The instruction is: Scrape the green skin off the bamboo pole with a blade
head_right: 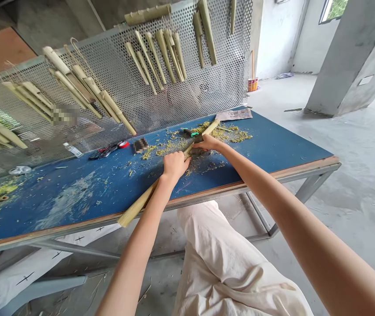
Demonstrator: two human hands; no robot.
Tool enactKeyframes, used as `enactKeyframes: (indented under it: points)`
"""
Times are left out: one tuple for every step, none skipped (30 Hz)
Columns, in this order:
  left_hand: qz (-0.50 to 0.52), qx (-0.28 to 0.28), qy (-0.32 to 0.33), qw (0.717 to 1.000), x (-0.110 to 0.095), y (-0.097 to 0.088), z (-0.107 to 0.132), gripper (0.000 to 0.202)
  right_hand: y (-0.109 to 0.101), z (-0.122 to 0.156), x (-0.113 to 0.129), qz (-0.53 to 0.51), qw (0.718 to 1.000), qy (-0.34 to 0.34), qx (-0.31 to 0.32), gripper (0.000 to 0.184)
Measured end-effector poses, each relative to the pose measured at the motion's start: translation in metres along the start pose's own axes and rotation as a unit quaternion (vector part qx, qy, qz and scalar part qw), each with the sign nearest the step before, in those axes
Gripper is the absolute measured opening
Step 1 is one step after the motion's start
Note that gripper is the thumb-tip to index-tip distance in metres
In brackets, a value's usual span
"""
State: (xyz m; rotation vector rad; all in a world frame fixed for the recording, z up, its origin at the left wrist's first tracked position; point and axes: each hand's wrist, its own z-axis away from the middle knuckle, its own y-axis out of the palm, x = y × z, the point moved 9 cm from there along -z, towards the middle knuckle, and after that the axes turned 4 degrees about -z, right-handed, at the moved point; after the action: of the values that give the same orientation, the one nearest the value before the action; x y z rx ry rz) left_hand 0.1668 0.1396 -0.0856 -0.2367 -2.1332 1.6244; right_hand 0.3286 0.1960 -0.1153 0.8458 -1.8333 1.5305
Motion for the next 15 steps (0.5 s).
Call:
enactKeyframes:
  points:
    - [0.001, 0.002, -0.001, 1.000, 0.000, 0.000, 0.000, 0.043, 0.000, 0.000, -0.002, -0.002, 1.000, 0.014, -0.002, 0.039]
    - [0.002, 0.003, -0.001, 1.000, 0.000, 0.000, 0.000, 0.043, -0.003, 0.000, -0.006, 0.001, 0.999, 0.037, -0.020, 0.038]
    - [0.003, 0.004, -0.002, 1.000, 0.000, 0.000, 0.000, 0.043, -0.008, 0.001, -0.010, 0.008, 0.997, 0.063, -0.047, 0.036]
    - [0.003, 0.005, -0.002, 1.000, 0.000, 0.000, 0.000, 0.043, -0.014, 0.002, -0.012, 0.018, 0.993, 0.080, -0.080, 0.035]
    - [0.003, 0.005, -0.002, 1.000, 0.000, 0.000, 0.000, 0.043, -0.018, 0.003, -0.014, 0.027, 0.991, 0.089, -0.100, 0.034]
    - [0.002, 0.004, -0.002, 1.000, 0.000, 0.000, 0.000, 0.043, -0.018, 0.003, -0.014, 0.032, 0.990, 0.092, -0.103, 0.034]
    - [0.001, 0.002, -0.002, 1.000, 0.000, 0.000, 0.000, 0.043, -0.015, 0.003, -0.013, 0.030, 0.992, 0.086, -0.089, 0.035]
    - [-0.001, 0.001, -0.001, 1.000, 0.000, 0.000, 0.000, 0.043, -0.010, 0.002, -0.011, 0.023, 0.995, 0.074, -0.065, 0.036]
    - [-0.001, 0.001, -0.001, 1.000, 0.000, 0.000, 0.000, 0.043, -0.005, 0.002, -0.008, 0.012, 0.998, 0.059, -0.037, 0.037]
    - [-0.001, 0.002, -0.001, 1.000, 0.000, 0.000, 0.000, 0.043, 0.000, 0.002, -0.005, 0.003, 0.999, 0.044, -0.011, 0.037]
    - [-0.001, 0.003, -0.002, 1.000, 0.000, 0.000, 0.000, 0.043, 0.003, 0.003, -0.003, -0.002, 0.999, 0.034, 0.008, 0.038]
    - [-0.001, 0.004, -0.002, 1.000, 0.000, 0.001, 0.000, 0.043, 0.003, 0.004, -0.002, 0.000, 0.999, 0.032, 0.010, 0.040]
    - [0.000, 0.006, -0.003, 1.000, 0.001, 0.001, 0.000, 0.044, -0.001, 0.004, -0.002, 0.011, 0.999, 0.037, -0.008, 0.041]
    - [-0.001, 0.006, -0.003, 1.000, 0.001, 0.001, 0.000, 0.044, -0.007, 0.005, -0.003, 0.027, 0.998, 0.046, -0.040, 0.041]
    - [-0.002, 0.006, -0.003, 1.000, 0.001, 0.001, 0.000, 0.044, -0.015, 0.006, -0.004, 0.044, 0.995, 0.055, -0.074, 0.039]
